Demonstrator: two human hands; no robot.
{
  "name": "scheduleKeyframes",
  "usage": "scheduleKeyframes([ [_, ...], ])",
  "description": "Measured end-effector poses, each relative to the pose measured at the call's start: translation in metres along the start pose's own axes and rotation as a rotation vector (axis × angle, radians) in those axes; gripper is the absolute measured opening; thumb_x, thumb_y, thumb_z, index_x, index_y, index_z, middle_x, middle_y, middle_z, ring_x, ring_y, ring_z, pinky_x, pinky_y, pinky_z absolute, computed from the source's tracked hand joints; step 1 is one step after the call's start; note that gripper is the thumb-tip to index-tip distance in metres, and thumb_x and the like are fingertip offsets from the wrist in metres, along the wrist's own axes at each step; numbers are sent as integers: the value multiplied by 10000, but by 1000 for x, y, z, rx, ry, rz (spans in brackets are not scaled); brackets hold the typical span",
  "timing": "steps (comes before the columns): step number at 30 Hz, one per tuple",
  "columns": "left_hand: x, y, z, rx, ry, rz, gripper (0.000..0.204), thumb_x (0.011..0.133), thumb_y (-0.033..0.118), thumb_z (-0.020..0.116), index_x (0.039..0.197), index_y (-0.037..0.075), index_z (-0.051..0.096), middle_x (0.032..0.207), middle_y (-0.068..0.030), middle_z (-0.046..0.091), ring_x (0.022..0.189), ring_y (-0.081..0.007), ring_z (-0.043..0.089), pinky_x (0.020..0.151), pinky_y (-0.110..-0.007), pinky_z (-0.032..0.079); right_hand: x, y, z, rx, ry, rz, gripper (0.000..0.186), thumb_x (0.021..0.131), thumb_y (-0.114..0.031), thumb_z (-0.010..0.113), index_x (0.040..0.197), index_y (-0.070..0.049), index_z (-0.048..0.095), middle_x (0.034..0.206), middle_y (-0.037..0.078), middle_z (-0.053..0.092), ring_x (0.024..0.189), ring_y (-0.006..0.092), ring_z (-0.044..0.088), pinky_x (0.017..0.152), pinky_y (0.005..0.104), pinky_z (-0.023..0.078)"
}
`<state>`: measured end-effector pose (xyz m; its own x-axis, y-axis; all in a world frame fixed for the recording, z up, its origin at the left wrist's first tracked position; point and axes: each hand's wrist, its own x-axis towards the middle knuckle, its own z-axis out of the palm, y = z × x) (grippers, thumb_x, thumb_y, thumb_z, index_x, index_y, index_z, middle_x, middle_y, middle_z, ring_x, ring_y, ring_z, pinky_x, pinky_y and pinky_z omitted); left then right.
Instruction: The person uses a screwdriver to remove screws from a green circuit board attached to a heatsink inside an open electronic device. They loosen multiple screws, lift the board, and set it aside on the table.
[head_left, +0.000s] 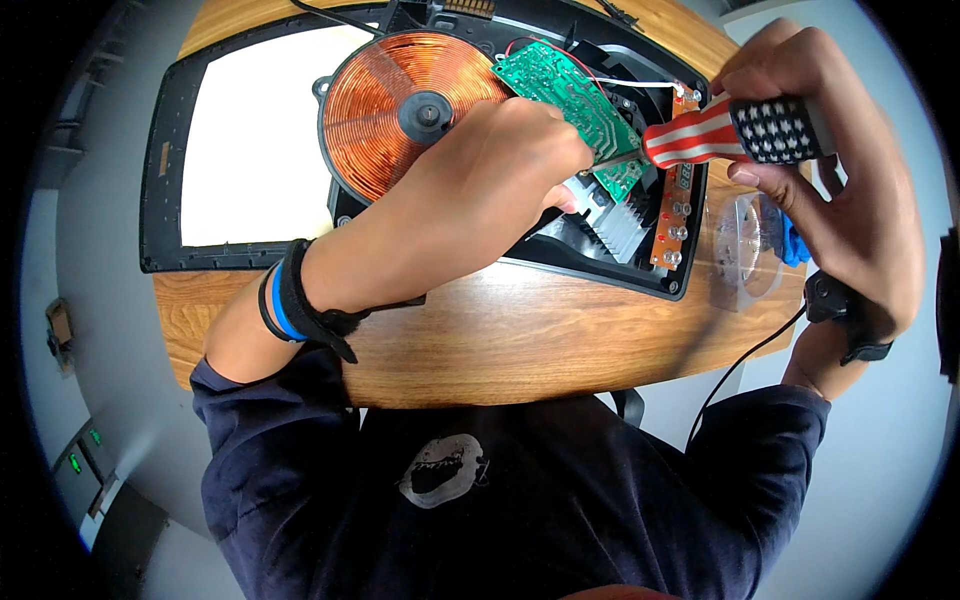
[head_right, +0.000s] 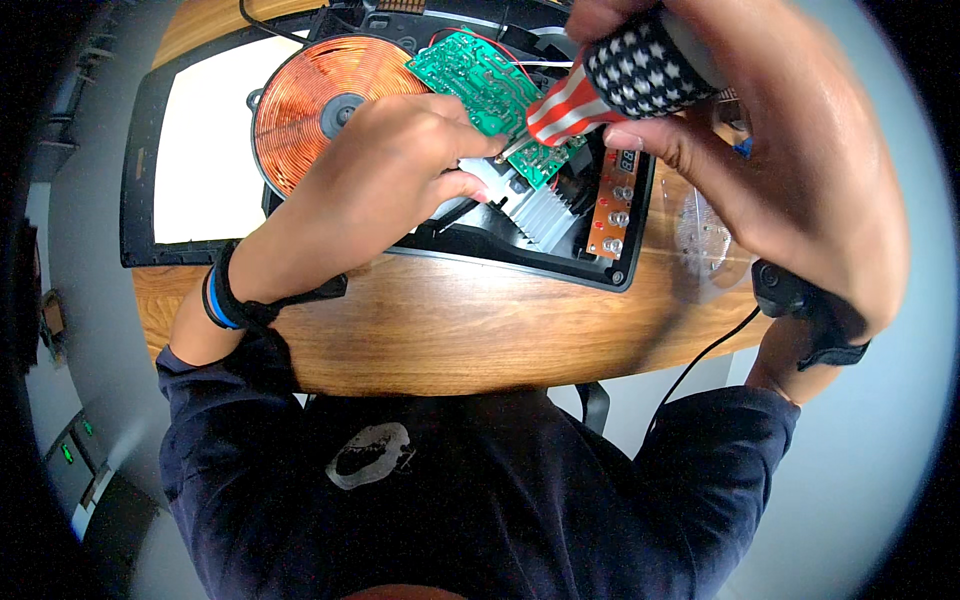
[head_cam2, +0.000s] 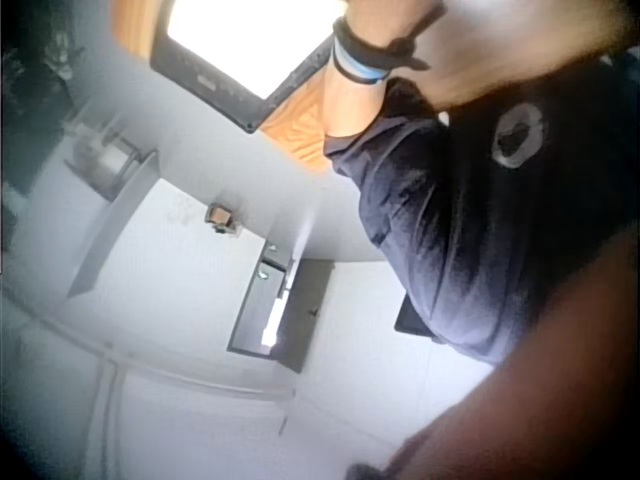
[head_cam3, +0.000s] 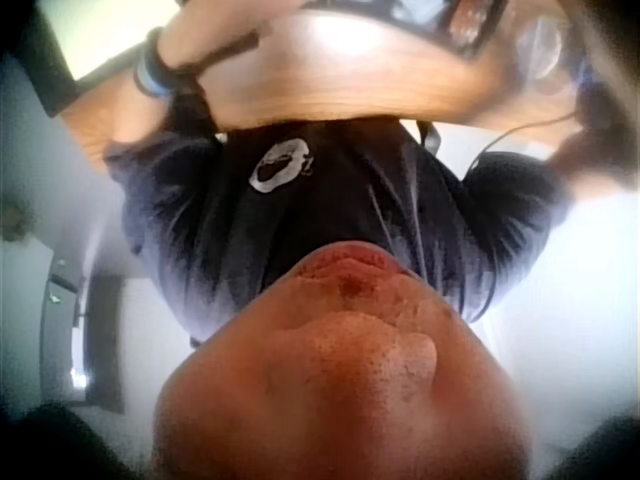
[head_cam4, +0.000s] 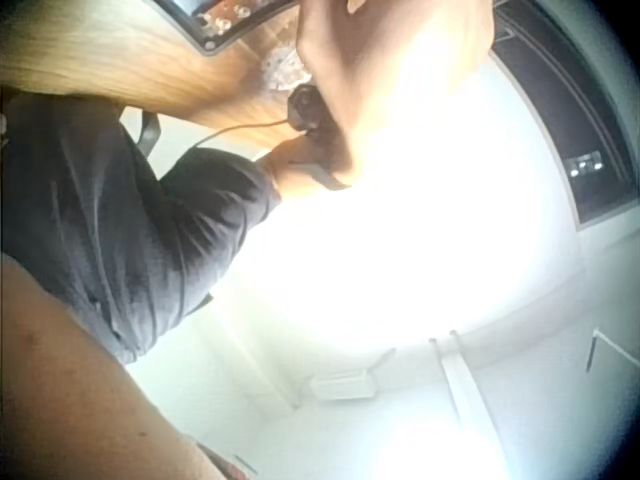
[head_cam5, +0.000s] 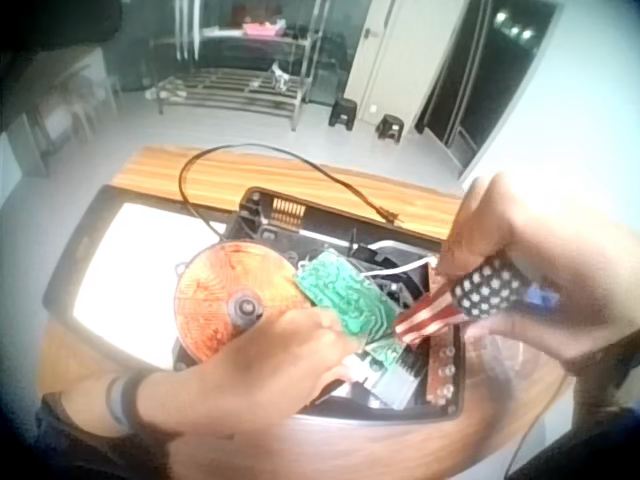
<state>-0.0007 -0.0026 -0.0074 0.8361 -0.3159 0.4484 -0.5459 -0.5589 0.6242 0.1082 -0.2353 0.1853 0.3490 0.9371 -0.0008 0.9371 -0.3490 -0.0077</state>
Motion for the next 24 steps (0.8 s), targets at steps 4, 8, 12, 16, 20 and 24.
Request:
scheduleKeyframes([
  [4, -2, 0, 0, 7, 30, 16, 344, 902, 189, 869, 1180, -9, 828, 999, -180, 763, 967, -395, 735, 861, -496, 568, -2, 5, -4, 23, -43, 89, 603, 891, -410, 941, 1215, 15, 660, 1065, 141, 724, 887, 256, 744, 742, 368, 577],
  [8, 2, 2, -3, 13, -20, -9, 350, 898, 200, 870, 1176, -8, 828, 1004, -182, 765, 972, -393, 739, 860, -497, 569, -2, 4, -8, 30, -73, 120, 623, 878, -422, 948, 1220, 13, 662, 1116, 138, 726, 917, 254, 749, 734, 363, 581],
  [12, 2, 2, -3, 5, -30, -20, 347, 895, 201, 867, 1173, -5, 828, 1006, -190, 766, 967, -397, 742, 863, -499, 571, 3, -8, -6, -49, 20, -61, 569, 894, -368, 916, 1256, -9, 663, 1340, 137, 696, 1100, 261, 747, 801, 353, 609],
  [16, 0, 1, -2, 5, 2, -9, 330, 895, 191, 864, 1157, -5, 827, 1007, -197, 768, 964, -406, 743, 866, -504, 573, -2, 2, -17, 37, -156, 44, 511, 938, -324, 856, 1319, -37, 673, 1419, 141, 689, 1198, 291, 743, 873, 381, 631],
  [20, 0, -1, 1, -5, 31, 11, 317, 893, 186, 867, 1144, 0, 814, 1006, -192, 761, 963, -410, 740, 866, -509, 572, -9, 10, -16, -2, -135, 38, 452, 975, -274, 816, 1338, -39, 682, 1338, 151, 736, 1173, 308, 768, 886, 390, 631],
  [24, 0, -1, 2, -25, 62, 29, 329, 897, 178, 866, 1167, 8, 785, 1004, -185, 752, 957, -405, 740, 860, -511, 570, -14, 12, -15, -61, -76, 2, 520, 950, -340, 821, 1338, -21, 687, 1284, 158, 759, 1128, 317, 787, 904, 396, 635],
])
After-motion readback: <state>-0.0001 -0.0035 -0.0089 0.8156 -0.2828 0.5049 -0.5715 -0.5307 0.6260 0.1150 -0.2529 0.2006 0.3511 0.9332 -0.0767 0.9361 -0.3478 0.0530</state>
